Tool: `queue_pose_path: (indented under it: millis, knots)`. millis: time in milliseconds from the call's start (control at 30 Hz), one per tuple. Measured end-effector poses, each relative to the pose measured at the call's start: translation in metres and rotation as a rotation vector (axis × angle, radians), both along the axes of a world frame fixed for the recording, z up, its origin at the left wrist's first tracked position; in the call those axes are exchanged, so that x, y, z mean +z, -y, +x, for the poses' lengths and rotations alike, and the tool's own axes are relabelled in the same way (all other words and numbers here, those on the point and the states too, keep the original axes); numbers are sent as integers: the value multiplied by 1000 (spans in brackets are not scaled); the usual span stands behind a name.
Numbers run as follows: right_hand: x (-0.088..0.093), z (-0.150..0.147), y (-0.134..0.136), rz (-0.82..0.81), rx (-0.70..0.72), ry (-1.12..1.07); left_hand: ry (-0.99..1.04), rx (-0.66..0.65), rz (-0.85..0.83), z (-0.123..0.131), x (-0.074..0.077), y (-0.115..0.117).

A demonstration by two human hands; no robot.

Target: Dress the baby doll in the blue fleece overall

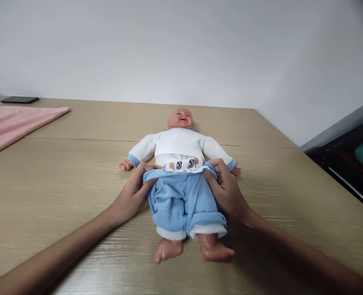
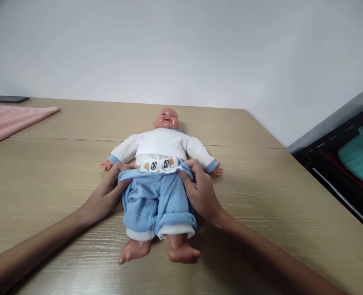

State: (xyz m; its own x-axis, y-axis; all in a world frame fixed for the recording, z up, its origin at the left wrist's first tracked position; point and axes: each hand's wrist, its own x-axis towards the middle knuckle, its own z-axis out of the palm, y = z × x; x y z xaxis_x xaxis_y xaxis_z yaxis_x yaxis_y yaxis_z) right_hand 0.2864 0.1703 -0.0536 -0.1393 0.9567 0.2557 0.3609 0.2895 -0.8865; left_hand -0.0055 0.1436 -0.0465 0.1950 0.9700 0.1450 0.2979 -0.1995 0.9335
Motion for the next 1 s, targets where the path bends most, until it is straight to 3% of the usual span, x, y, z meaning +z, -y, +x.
queue_pose_path:
  millis: [100,233,300,433,500,600,767,900,1000]
  knots:
    - [-5,-5,-18,-4,-9,-40,51,90,-27,7,-4,-25]
    - [-10,-7,-34,-52,5,-142,112,55,-31,15,-6,-44]
    - [-10,-6,-35,-53,-6,-127,73,100,34,16,-5,-45]
    - [-7,-5,-30,150,-89,-2,-11,149,274,12,-7,-45]
    - [-5,-7,-32,144,-83,-25,37,113,213,9,-11,-51]
    - [-6,-11,-43,9,-46,-143,184,84,10,6,-19,-70]
    - [-8,-7,-61,-147,25,-272,230,-122,-77,-6,-16,-100]
    - [-1,25,-58,-200,228,-173,-16,-323,-47,-40,-8,-100]
    - [6,49,-50,-157,361,51,-202,-430,-1,-69,-12,-94]
